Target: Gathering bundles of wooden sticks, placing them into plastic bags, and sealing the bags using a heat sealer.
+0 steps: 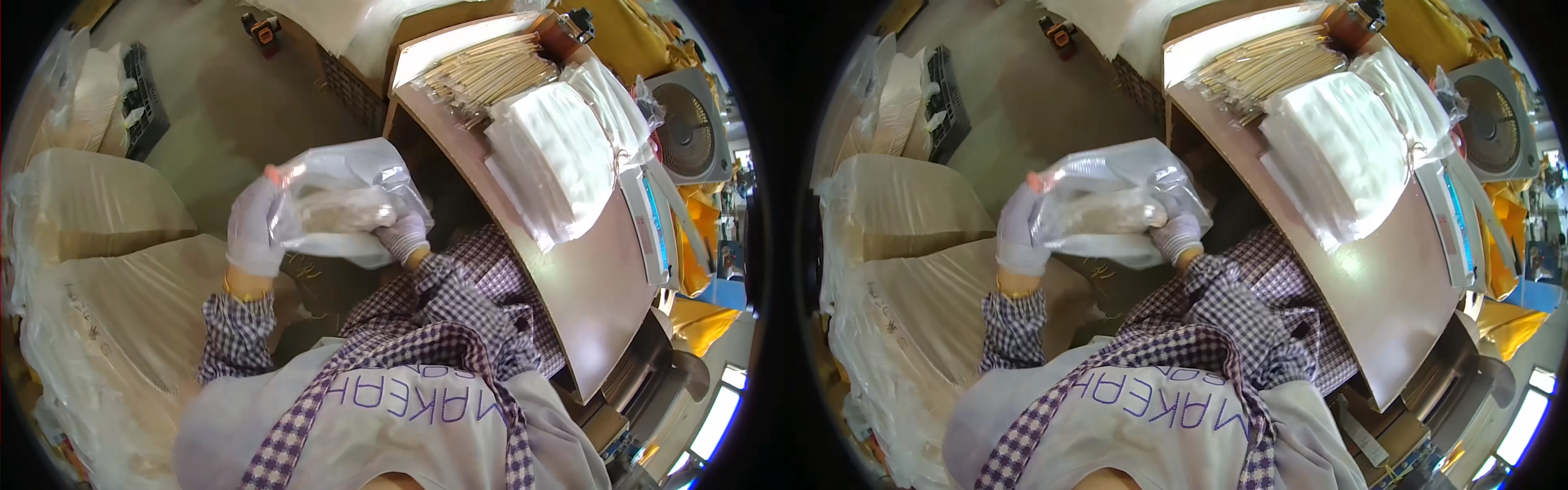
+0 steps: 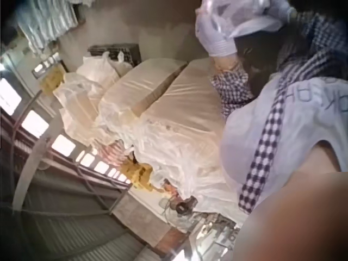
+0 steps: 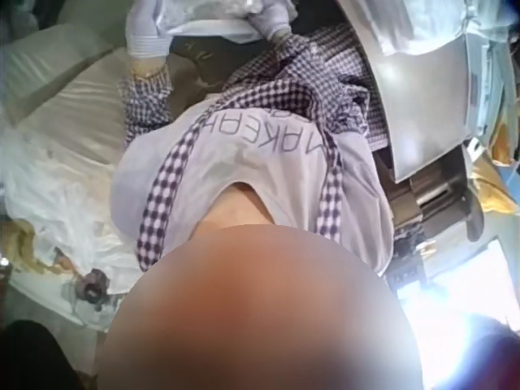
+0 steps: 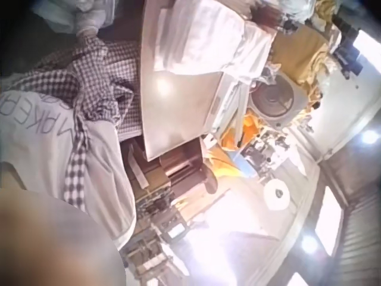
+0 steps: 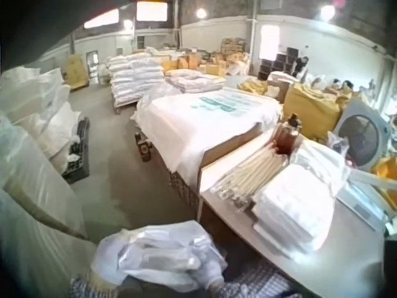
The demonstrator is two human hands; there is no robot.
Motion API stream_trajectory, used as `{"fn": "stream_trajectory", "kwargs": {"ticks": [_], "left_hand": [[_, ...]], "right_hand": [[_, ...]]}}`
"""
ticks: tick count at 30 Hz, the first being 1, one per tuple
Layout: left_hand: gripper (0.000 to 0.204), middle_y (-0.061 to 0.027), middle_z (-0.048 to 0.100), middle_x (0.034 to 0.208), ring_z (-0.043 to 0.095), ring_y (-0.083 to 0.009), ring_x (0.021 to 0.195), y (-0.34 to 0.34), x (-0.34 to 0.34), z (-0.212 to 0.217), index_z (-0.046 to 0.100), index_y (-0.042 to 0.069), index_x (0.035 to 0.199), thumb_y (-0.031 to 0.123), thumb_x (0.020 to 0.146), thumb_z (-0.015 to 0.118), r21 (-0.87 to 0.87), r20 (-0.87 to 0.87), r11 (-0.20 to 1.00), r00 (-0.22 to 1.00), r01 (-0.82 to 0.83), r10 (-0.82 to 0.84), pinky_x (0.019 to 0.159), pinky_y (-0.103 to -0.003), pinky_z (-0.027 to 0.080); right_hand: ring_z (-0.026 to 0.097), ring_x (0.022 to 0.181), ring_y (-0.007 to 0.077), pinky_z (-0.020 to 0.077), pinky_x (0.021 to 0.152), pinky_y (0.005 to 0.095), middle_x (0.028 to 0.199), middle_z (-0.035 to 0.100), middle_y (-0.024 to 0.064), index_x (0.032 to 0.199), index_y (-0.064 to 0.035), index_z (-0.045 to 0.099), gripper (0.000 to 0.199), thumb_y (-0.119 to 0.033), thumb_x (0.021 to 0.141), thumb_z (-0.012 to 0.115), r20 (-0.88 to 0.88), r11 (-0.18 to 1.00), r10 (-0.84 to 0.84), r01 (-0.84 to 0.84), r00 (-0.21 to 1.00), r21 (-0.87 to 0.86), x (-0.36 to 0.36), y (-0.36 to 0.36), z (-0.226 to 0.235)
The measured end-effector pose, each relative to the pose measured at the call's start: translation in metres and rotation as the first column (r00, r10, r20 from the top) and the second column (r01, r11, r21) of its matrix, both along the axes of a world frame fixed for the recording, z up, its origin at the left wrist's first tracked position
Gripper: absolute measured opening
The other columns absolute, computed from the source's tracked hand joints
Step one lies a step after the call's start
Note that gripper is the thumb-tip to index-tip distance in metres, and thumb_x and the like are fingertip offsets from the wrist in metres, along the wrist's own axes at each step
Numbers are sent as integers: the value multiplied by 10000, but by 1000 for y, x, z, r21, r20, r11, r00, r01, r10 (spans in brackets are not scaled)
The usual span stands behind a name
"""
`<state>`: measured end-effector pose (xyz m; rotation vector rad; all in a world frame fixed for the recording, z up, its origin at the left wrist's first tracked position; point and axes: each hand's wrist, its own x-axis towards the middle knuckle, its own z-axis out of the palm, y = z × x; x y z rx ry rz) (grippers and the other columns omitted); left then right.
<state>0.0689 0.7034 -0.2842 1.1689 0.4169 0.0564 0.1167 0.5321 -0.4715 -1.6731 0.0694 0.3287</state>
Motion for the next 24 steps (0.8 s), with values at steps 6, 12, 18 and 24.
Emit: {"fn": "stream_trajectory", "kwargs": {"ticks": [6, 12, 18, 24], "left_hand": [[299, 3, 564, 716, 502, -62, 632, -2, -33, -7, 610, 2, 874, 272, 892, 484, 239, 11, 971, 1000, -27, 25, 549, -204, 399], [249, -24, 565, 830, 500, -60, 719, 30, -2, -11, 605, 3, 946, 228, 869, 531, 284, 178, 949, 980, -140, 91, 599, -181, 393], [267, 19, 502, 755, 449, -52, 649, 37, 83, -4, 559, 7, 1057, 187, 865, 517, -22, 174, 965, 950, -261, 261, 578, -181, 371], [313, -16, 490, 764, 474, -104, 727, -172, 70, 26, 498, 11, 1106, 199, 857, 470, 507, 483, 859, 802, 72, -352, 726, -255, 410]], "right_hand": [[574, 928, 239, 448, 803, 306, 1008, 603, 96, 1023, -134, 583, 244, -178, 785, 552, -419, 23, 775, -684, 473, -729, 27, 23, 92], [608, 828, 248, 480, 727, 324, 911, 627, 108, 998, -101, 604, 231, -193, 803, 522, -196, 147, 772, -470, 604, -870, 52, 30, 169], [634, 737, 240, 499, 644, 316, 805, 635, 145, 994, -60, 603, 237, -147, 775, 582, 697, 848, 160, 264, 699, -460, 19, -117, 224], [570, 954, 280, 459, 820, 344, 1084, 567, 136, 1119, -75, 523, 416, -201, 736, 627, 535, 392, -290, 608, 794, -690, -141, -337, 156]]}}
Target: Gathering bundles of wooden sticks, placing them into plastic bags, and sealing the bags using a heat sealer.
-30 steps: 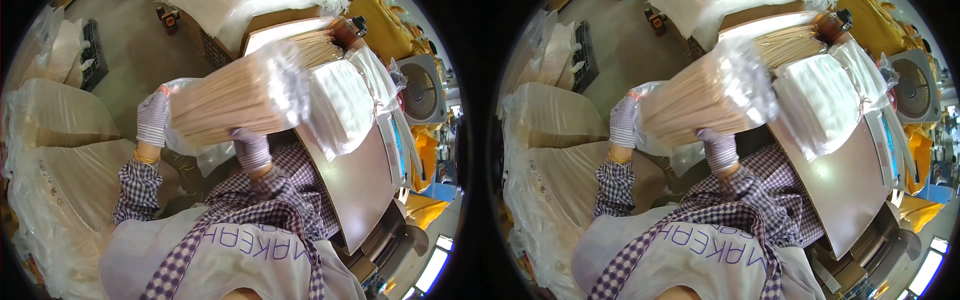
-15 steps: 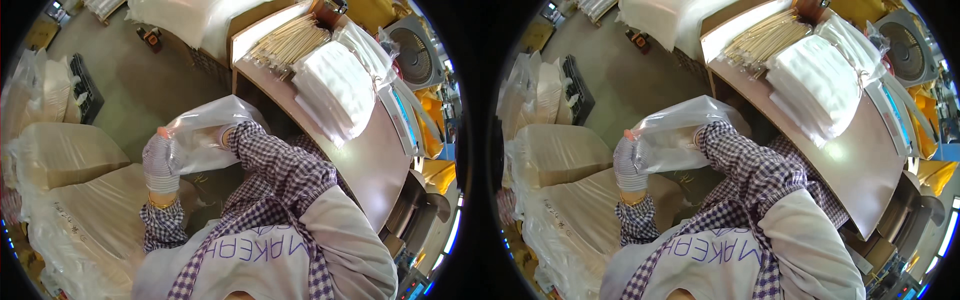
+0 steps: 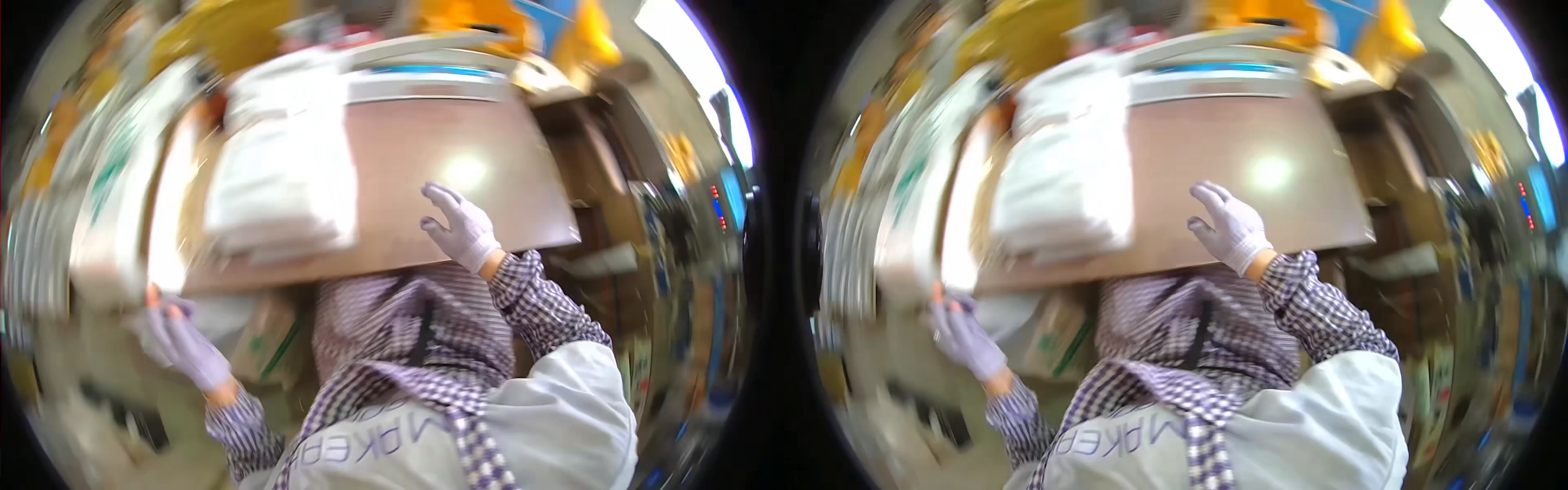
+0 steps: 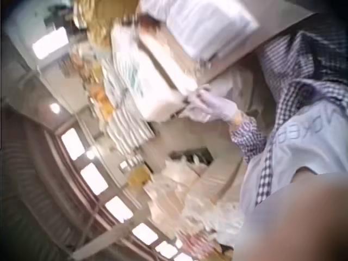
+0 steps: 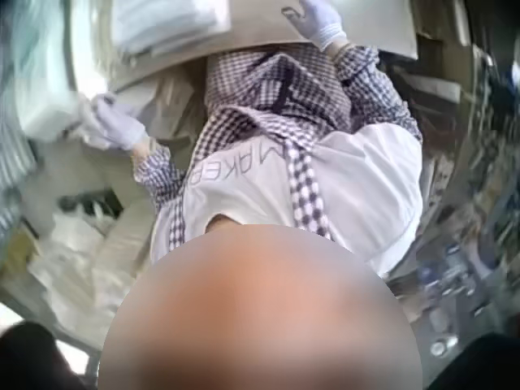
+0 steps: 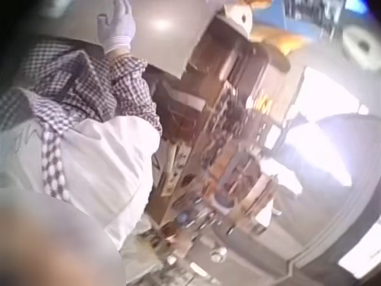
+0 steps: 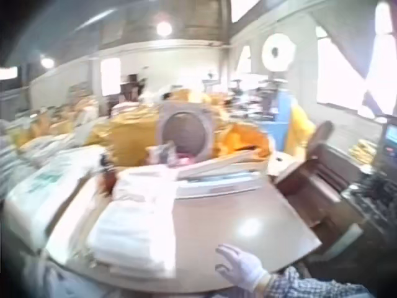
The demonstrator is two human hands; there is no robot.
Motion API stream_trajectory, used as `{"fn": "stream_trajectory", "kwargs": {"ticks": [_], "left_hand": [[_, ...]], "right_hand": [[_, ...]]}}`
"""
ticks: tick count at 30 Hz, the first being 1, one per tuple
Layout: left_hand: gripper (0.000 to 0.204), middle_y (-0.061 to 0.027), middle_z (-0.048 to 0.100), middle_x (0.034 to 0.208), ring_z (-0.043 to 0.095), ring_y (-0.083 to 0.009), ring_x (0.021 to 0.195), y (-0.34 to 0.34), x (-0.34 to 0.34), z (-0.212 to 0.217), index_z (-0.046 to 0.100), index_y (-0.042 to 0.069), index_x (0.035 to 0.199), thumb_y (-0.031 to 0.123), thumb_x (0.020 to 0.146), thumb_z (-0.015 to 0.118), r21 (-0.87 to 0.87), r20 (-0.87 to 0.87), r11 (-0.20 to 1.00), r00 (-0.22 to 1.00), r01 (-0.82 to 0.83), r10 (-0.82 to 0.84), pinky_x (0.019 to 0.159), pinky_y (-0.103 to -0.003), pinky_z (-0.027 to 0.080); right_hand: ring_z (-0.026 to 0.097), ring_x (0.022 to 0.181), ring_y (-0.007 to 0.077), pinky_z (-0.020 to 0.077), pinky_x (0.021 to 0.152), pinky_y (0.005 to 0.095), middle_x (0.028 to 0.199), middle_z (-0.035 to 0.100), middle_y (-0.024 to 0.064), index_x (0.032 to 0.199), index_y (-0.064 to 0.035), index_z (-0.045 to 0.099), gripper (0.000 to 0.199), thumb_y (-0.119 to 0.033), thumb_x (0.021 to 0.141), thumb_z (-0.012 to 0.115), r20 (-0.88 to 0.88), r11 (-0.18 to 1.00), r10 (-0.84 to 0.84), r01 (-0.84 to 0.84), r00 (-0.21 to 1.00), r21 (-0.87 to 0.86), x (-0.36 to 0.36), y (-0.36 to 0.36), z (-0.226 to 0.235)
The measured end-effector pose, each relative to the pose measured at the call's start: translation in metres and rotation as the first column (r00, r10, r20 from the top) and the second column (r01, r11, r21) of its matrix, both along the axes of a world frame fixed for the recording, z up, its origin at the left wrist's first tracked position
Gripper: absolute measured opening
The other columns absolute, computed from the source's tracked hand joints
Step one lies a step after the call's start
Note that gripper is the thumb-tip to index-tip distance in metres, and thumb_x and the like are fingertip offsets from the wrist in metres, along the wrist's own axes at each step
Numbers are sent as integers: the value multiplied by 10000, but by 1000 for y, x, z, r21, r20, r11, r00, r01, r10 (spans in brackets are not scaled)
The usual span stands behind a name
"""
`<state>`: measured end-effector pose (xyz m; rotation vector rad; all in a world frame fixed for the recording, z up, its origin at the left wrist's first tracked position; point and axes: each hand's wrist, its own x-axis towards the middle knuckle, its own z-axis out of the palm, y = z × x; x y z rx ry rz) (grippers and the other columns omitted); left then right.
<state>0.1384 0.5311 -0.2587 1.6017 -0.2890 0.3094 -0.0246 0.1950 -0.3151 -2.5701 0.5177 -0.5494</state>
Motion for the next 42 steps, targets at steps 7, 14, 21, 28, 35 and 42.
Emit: {"fn": "stream_trajectory", "kwargs": {"ticks": [7, 14, 21, 28, 35, 42], "left_hand": [[343, -89, 545, 1008, 538, -156, 894, -303, -123, -54, 483, -13, 1156, 104, 839, 539, 309, 28, 160, 159, 937, -987, 791, -252, 429], [657, -234, 391, 1225, 523, -370, 970, -523, -187, -143, 366, -55, 1218, 271, 714, 634, 627, -120, 331, 506, 706, -854, 857, -385, 426], [815, -235, 342, 1267, 509, -362, 988, -606, -176, -125, 208, -27, 1313, 316, 715, 643, 690, -151, 254, 477, 678, -866, 821, -401, 439], [1103, -230, 247, 1340, 302, -326, 1213, -662, -154, -124, 142, -54, 1328, 544, 581, 692, 761, -19, 467, 734, 451, -678, 976, -385, 303], [1004, -186, 423, 1176, 506, -291, 987, -636, -141, -91, 190, -2, 1281, 353, 559, 792, -123, -296, 534, 483, 836, -824, 823, -351, 444], [516, -80, 574, 973, 549, -130, 833, -471, -58, -76, 528, 2, 1076, 329, 712, 695, -492, -498, 432, 163, 756, -852, 739, -264, 458]], "right_hand": [[350, 1203, 318, 348, 963, 361, 1376, 257, 142, 1287, -53, 313, 742, -287, 691, 688, 5, 804, -588, 586, 809, -98, -118, -175, 20], [253, 1276, 309, 277, 1018, 352, 1398, 210, 183, 1355, -35, 172, 923, -384, 677, 693, -433, 444, -780, 887, 452, 125, -155, -398, -61], [342, 1232, 286, 317, 991, 357, 1327, 363, 166, 1284, -44, 372, 823, -529, 674, 636, -490, 108, -865, 994, 104, 20, -256, -542, -136], [382, 1162, 213, 304, 990, 335, 1213, 479, 108, 1225, -48, 452, 703, -532, 736, 597, -317, 472, -510, 568, 799, 674, -159, -467, -137], [466, 1062, 168, 362, 918, 283, 1165, 500, 91, 1198, -10, 447, 785, -612, 710, 573, 214, 426, -79, -161, 974, 890, -117, -399, -55], [477, 1050, 189, 385, 887, 294, 1102, 523, 141, 1254, 37, 316, 808, -475, 720, 639, -227, 670, -38, 193, 973, 717, -32, -261, 30]]}}
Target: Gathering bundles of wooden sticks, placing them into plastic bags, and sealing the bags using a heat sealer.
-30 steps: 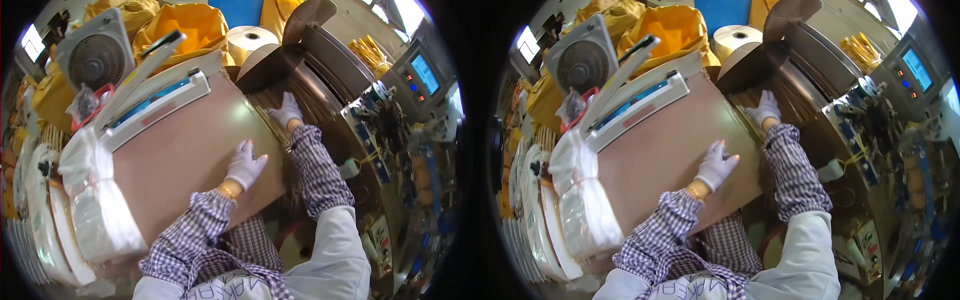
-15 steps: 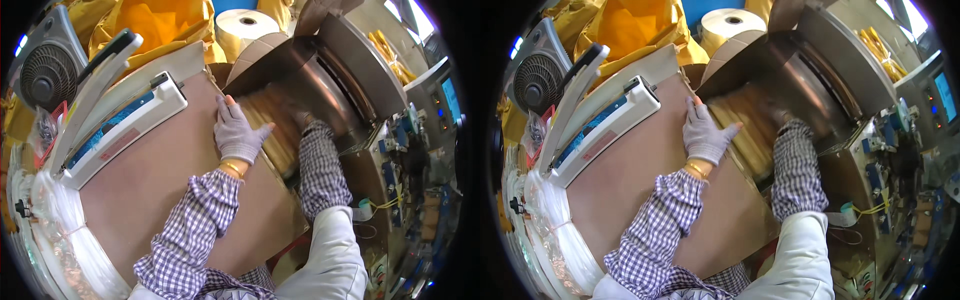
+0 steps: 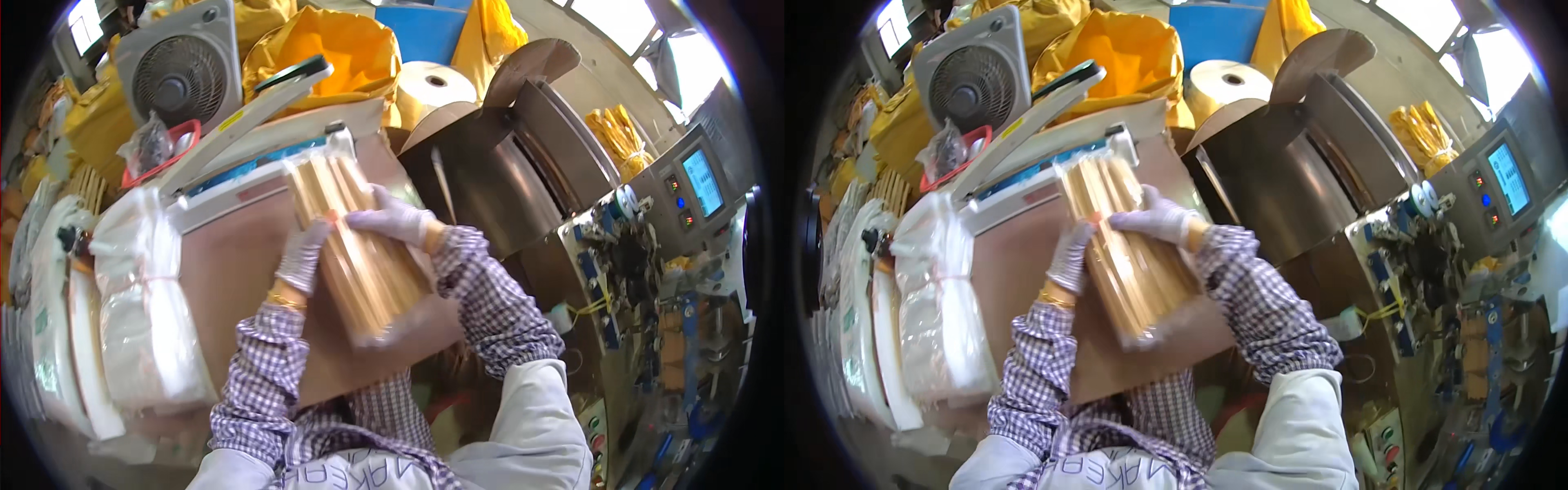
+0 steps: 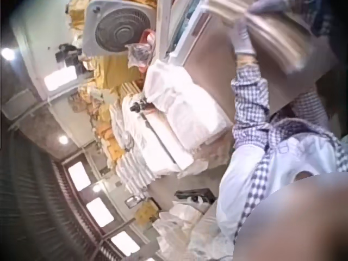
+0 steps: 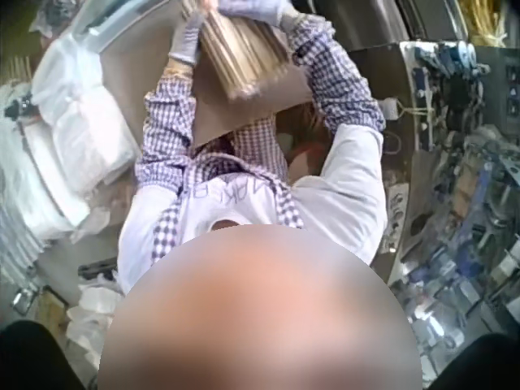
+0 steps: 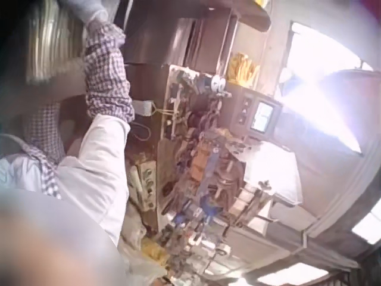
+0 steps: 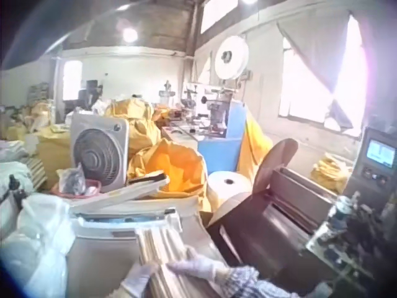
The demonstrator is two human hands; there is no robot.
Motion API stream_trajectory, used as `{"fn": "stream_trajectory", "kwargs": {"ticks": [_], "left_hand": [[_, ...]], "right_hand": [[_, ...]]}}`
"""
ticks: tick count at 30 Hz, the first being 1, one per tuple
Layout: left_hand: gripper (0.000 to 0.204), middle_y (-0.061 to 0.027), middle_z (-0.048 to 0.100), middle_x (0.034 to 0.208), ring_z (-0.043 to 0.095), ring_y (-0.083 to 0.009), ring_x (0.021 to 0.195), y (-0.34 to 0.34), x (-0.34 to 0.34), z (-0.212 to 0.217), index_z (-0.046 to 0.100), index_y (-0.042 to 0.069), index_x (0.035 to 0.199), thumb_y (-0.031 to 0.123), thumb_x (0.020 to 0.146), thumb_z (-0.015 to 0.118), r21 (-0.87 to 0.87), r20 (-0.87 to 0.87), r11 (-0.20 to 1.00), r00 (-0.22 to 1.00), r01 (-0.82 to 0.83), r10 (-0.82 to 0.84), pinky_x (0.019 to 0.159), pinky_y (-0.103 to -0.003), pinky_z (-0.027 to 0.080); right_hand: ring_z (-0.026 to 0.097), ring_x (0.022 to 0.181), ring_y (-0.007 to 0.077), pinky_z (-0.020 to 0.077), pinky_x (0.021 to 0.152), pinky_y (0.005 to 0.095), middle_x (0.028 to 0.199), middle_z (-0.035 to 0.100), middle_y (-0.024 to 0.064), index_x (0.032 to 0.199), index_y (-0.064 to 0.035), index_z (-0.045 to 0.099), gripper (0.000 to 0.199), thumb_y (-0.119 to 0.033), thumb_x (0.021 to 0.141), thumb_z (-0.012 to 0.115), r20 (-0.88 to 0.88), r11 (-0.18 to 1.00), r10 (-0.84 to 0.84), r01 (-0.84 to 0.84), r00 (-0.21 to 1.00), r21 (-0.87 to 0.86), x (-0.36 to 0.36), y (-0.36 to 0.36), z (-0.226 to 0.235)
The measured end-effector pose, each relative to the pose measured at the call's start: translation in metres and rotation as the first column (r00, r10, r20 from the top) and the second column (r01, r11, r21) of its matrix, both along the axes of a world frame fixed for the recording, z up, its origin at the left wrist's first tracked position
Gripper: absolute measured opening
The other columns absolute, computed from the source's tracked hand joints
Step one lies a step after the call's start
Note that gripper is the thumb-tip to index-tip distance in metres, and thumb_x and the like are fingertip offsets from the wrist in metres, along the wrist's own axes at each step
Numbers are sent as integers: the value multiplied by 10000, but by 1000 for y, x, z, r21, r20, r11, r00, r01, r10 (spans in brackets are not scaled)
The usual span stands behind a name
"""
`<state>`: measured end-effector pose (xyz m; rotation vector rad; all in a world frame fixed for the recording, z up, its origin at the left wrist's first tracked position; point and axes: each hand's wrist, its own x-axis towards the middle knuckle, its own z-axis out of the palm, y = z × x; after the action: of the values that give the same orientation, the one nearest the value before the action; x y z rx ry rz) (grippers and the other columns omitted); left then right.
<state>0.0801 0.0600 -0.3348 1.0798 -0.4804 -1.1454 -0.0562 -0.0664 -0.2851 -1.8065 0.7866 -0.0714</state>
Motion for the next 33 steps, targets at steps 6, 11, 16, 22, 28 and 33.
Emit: {"fn": "stream_trajectory", "kwargs": {"ticks": [6, 11, 16, 22, 28, 33], "left_hand": [[438, -166, 528, 1081, 505, -251, 1000, 123, 49, -44, 470, -39, 1126, 280, 831, 521, 13, 688, 894, 652, -449, 318, 880, -319, 378], [480, -172, 428, 1238, 404, -256, 1145, 184, 45, -55, 396, -45, 1232, 236, 850, 471, -32, 865, 758, 362, -652, 347, 965, -339, 310], [506, -188, 388, 1291, 361, -280, 1193, 193, 37, -35, 373, -56, 1247, 231, 841, 466, 30, 868, 808, 416, -588, 271, 1010, -344, 252], [570, -188, 399, 1267, 371, -280, 1171, 185, 38, -39, 375, -64, 1244, 341, 854, 466, 90, 900, 844, 407, -529, 159, 996, -367, 262], [537, -173, 402, 1275, 374, -279, 1176, 184, 34, -34, 377, -57, 1251, 295, 860, 482, 87, 892, 810, 408, -580, 197, 1000, -358, 265], [477, -178, 437, 1246, 402, -289, 1151, 185, 38, -41, 403, -50, 1232, 213, 838, 467, 12, 946, 850, 282, -526, 161, 992, -355, 279]], "right_hand": [[340, 1198, 383, 307, 990, 360, 1296, 308, 281, 1250, 48, 308, 835, -519, 718, 614, -10, 951, 70, -70, 997, -303, 37, 108, -22], [443, 1130, 300, 359, 944, 349, 1220, 465, 161, 1137, -51, 502, 483, -347, 773, 619, 120, 786, -163, 202, 979, -584, 2, 38, -25], [445, 1127, 323, 360, 940, 369, 1211, 473, 192, 1150, -32, 509, 510, -361, 766, 570, -301, 692, -647, 373, 701, -618, -87, -90, -98], [487, 1085, 335, 397, 907, 412, 1152, 510, 212, 1083, -27, 567, 352, -215, 799, 477, -724, 807, -560, 68, 403, -587, -154, -174, -210], [577, 934, 342, 471, 779, 423, 1001, 581, 227, 944, -29, 635, 312, -229, 820, 432, -772, 828, -454, -109, 444, -550, -93, -143, -180], [562, 919, 367, 461, 786, 393, 988, 598, 174, 980, -89, 604, 309, -284, 767, 492, -497, 659, -726, 275, 475, -700, -109, -127, -141]]}}
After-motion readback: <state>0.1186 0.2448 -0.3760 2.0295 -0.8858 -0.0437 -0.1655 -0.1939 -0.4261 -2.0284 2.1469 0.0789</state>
